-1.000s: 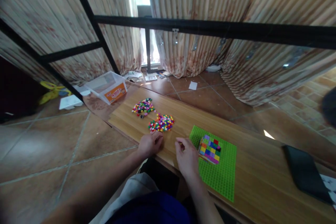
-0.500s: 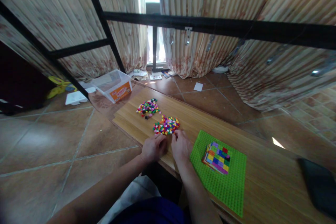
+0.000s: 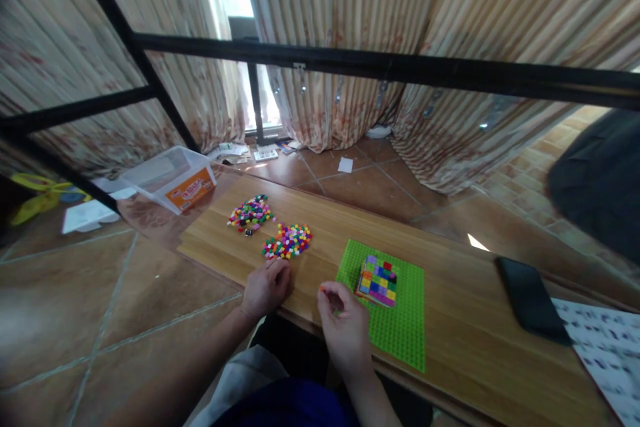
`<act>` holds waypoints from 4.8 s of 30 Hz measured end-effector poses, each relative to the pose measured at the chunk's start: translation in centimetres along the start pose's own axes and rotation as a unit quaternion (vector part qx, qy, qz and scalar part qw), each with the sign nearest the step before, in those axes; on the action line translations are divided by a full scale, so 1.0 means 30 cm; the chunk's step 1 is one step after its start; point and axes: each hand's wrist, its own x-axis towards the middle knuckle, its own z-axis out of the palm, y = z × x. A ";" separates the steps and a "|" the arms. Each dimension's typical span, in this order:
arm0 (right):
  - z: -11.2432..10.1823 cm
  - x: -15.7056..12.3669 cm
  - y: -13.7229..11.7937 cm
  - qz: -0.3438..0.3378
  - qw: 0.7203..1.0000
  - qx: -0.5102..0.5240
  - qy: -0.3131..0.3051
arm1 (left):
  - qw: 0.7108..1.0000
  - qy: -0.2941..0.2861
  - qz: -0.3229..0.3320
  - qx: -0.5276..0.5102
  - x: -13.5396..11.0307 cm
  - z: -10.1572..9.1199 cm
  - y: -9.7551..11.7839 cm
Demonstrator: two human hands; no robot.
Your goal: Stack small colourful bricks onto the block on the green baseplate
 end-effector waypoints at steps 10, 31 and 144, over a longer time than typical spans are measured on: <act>-0.349 0.061 0.155 0.132 0.963 -0.014 0.236 | 1.000 -0.012 -0.019 0.020 0.005 -0.001 -0.003; -0.297 0.154 0.193 0.093 0.959 0.102 0.246 | 0.999 -0.011 -0.021 0.026 0.010 -0.008 0.005; -0.249 0.019 0.052 -0.035 0.978 -0.164 0.124 | 1.000 0.006 0.006 0.016 -0.001 0.004 -0.005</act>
